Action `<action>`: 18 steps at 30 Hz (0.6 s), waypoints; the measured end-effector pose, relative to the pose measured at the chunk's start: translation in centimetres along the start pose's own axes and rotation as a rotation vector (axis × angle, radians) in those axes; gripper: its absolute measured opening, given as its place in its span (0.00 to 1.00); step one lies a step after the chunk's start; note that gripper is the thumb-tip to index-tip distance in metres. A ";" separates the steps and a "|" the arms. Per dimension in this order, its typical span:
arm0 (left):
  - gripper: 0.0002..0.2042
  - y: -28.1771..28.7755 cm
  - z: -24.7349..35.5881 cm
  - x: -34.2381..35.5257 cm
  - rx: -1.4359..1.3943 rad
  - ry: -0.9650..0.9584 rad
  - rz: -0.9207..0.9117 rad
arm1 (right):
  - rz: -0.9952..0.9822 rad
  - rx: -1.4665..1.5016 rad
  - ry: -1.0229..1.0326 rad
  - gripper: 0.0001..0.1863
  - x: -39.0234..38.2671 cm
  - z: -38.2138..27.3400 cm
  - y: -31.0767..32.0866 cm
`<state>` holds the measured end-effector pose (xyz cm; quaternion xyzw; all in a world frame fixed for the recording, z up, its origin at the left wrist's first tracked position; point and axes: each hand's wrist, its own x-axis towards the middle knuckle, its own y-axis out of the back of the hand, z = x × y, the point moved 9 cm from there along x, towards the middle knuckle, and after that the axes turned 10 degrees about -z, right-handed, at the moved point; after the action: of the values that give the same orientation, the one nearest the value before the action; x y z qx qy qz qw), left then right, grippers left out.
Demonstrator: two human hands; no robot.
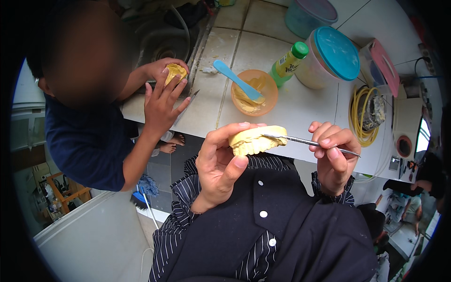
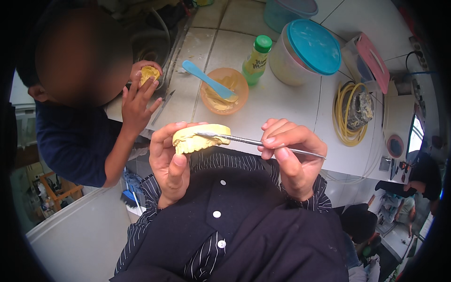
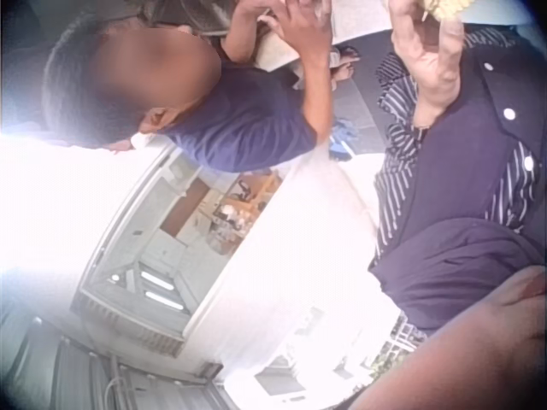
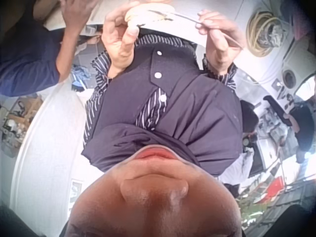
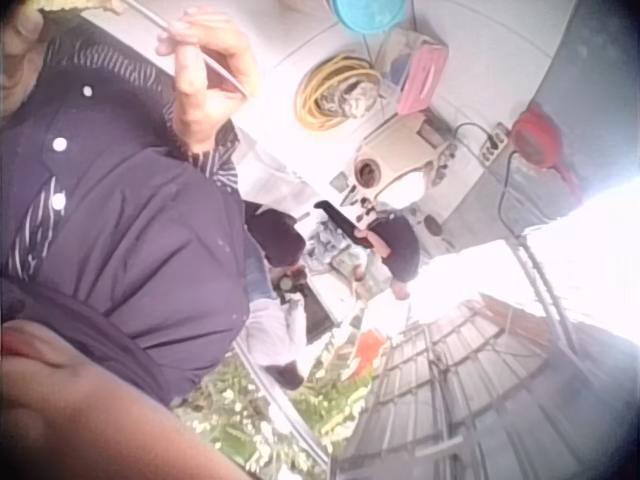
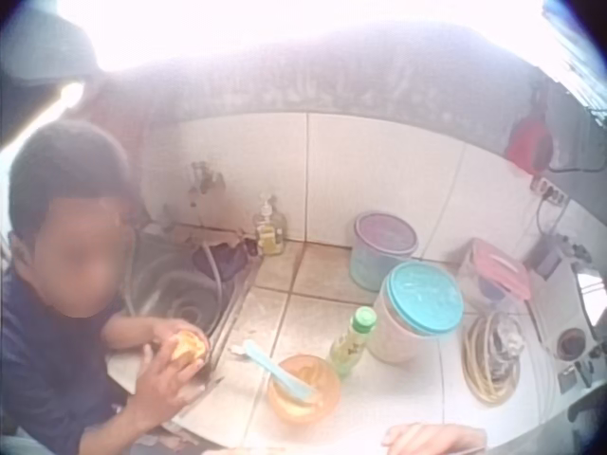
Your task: The person uses a metal sculpting tool to shape a yellow dental mold held in their left hand. A boy stands nearby, also working on a similar mold. The person then washes their hands and the tools in the sink.
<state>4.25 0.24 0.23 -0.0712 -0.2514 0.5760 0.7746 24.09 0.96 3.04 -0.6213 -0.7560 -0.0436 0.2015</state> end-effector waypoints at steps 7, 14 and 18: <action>0.20 -0.1 0.1 -0.1 -0.002 -0.009 -0.004 | 0.014 0.024 0.007 0.06 -0.1 -0.1 0.1; 0.20 -0.2 0.2 -0.2 0.015 -0.019 -0.016 | 0.023 0.000 0.015 0.06 -0.3 -0.4 0.2; 0.20 -0.2 0.3 -0.3 0.023 -0.026 -0.016 | 0.005 -0.003 0.015 0.06 -0.2 -0.6 -0.1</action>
<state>4.19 -0.10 0.49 -0.0527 -0.2551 0.5735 0.7767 24.21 0.55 3.53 -0.6230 -0.7529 -0.0492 0.2063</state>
